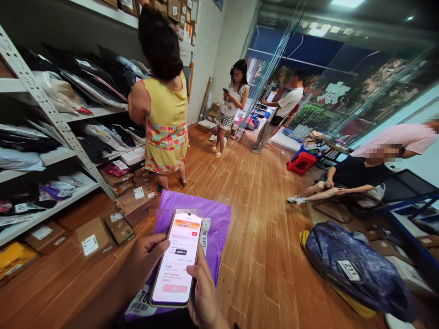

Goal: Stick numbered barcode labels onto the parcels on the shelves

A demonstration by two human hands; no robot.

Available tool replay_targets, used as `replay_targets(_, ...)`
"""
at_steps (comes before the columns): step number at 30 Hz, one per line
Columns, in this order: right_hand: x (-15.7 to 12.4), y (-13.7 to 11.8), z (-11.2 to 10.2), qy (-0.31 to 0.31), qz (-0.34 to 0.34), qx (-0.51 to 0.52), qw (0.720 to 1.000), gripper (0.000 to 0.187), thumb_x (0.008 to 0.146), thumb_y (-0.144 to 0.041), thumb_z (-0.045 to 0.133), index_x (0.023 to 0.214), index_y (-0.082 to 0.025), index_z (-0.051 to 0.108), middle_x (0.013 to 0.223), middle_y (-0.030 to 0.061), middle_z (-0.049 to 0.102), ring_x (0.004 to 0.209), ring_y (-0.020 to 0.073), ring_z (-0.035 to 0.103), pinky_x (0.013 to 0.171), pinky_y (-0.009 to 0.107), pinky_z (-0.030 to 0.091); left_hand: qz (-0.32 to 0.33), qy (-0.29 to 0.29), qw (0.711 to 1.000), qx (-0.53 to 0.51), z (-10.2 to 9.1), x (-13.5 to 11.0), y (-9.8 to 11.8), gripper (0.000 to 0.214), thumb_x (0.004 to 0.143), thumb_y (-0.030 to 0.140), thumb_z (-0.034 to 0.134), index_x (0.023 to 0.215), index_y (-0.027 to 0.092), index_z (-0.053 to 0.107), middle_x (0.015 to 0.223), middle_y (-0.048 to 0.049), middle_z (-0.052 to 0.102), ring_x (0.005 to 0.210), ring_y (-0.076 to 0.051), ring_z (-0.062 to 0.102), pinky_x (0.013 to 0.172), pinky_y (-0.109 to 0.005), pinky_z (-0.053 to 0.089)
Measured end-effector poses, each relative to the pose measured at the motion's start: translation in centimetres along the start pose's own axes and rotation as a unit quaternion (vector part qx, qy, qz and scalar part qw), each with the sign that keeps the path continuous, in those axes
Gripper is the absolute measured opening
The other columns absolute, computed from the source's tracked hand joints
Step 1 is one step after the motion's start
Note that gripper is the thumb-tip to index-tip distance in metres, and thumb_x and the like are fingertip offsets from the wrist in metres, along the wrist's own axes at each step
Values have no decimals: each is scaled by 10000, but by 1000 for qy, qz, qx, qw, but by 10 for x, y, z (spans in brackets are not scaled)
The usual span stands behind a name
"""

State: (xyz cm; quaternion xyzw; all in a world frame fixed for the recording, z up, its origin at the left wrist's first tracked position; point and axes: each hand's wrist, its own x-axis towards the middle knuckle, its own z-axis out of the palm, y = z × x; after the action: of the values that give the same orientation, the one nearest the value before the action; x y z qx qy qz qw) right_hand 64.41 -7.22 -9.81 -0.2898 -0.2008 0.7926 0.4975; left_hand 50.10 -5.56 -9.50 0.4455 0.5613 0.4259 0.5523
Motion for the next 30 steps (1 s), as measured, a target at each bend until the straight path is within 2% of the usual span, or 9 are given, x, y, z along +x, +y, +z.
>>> replay_targets(3,3,1,-2,1,13,-20,1000,685,547,-101,532,1225,-191,488,986,11,726,944,229,652,866,364,473,-8,-23,999,-21,-1,-1,1,413,766,525,556,753,129,671,641,-12,603,614,-149,503,577,-235,403)
replay_targets(5,6,4,-3,11,12,-33,999,656,572,-104,578,1216,-191,485,989,16,728,948,226,655,868,359,472,-5,-15,999,-32,0,-3,4,394,775,495,544,782,130,690,644,-13,616,629,-156,509,597,-241,408)
replay_targets(7,8,7,-5,27,13,-39,999,567,683,-220,646,1224,-191,478,1010,35,726,942,224,660,871,366,474,-8,-8,999,-42,1,-5,7,382,768,479,547,786,129,698,636,-13,621,631,-159,513,601,-245,409)
replay_targets(10,11,9,-7,46,12,-28,998,514,796,-417,605,1235,-181,475,1073,70,712,929,221,665,863,373,479,-18,-2,999,-48,2,-6,8,384,755,483,564,800,126,699,628,-6,616,627,-162,526,596,-245,406)
replay_targets(11,12,8,-7,42,9,-21,999,504,799,-400,594,1235,-174,478,1090,76,707,938,221,662,864,371,477,-20,3,999,-49,2,-5,6,383,753,484,569,804,127,698,632,-4,614,633,-164,533,599,-245,408)
replay_targets(13,12,6,-7,21,8,-13,1000,527,734,-245,597,1242,-167,478,1084,68,711,950,217,655,855,356,473,-25,7,998,-52,1,-4,3,384,747,494,577,796,132,694,627,-2,606,631,-166,534,591,-246,409)
replay_targets(16,11,4,-7,2,14,-30,999,703,585,-68,538,1273,-181,451,1031,34,728,939,199,653,840,330,466,-27,-6,998,-47,-2,-1,-2,391,756,509,563,740,136,678,602,-1,583,609,-159,513,571,-245,400)
replay_targets(21,13,7,-6,19,17,-37,999,543,707,-189,579,1242,-183,488,1021,44,729,914,214,664,844,361,472,-18,-9,999,-37,-6,1,-3,385,767,497,556,785,132,675,626,-3,598,644,-170,546,611,-252,422)
replay_targets(30,9,8,-4,-10,-2,-4,1000,551,694,-192,554,1244,-185,518,1105,50,706,1021,221,626,897,353,448,-18,2,1000,-23,-8,-3,-2,373,752,470,552,800,125,683,658,-13,626,654,-177,556,604,-251,420)
